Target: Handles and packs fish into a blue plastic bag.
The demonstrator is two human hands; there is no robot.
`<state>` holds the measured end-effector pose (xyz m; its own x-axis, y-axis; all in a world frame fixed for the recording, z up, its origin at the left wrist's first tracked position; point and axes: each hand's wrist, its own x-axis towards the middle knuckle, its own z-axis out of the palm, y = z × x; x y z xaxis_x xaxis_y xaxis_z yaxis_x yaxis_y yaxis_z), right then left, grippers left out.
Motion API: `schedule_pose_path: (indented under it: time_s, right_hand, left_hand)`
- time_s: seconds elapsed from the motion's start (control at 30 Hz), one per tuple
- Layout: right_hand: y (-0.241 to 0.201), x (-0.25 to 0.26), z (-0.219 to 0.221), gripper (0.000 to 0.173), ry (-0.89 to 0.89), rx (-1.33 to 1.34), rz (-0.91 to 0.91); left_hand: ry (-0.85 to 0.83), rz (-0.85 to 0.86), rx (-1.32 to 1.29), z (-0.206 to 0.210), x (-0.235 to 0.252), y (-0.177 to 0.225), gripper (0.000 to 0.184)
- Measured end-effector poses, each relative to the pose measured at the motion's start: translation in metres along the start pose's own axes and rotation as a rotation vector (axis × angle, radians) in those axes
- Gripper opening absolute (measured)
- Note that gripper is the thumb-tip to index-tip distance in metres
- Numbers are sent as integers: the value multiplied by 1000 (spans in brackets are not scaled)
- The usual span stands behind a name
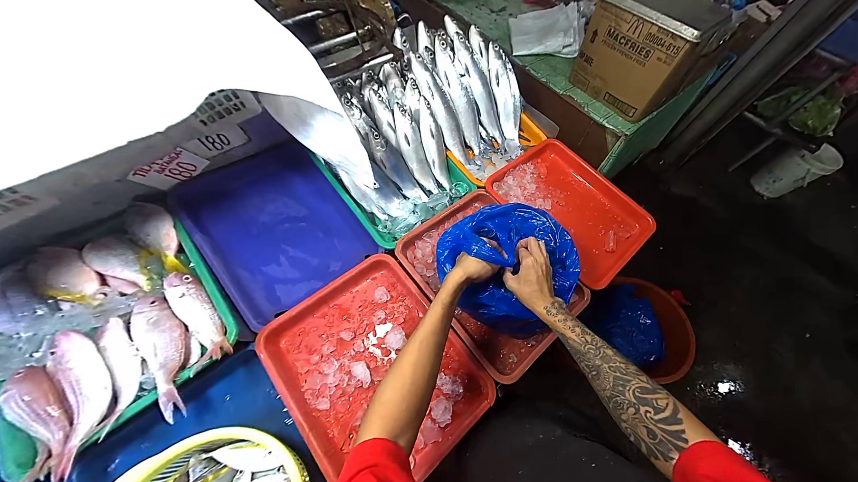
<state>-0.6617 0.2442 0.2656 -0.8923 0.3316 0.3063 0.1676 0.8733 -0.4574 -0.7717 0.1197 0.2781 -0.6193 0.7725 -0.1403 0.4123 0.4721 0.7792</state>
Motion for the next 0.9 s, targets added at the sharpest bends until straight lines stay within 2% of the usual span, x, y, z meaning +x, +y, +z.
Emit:
schedule_pose_path:
  time_s: [0.17,0.37,0.43,0.53,0.73,0.9]
  right_hand:
    - [2,5,-1,27,-21,-11,-32]
    - [4,-5,3,18,113,73,-10]
    - [4,4,0,17,176,106,2]
    - [8,0,-3,12,199,210,25]
    - [8,1,-12,15,74,333,151]
    - [-4,4,-14,16,33,307,215]
  left_hand:
    - [17,2,-26,1,2,1,16]
    - [66,46,-132,-2,-8,3,10]
    - [-4,-24,-143,-19,-4,13,16]
    - [-89,-109,-142,-23,-2,13,19]
    - [-64,13,-156,-14,7,1,15]
    - [-55,4,-178,-14,2,6,14]
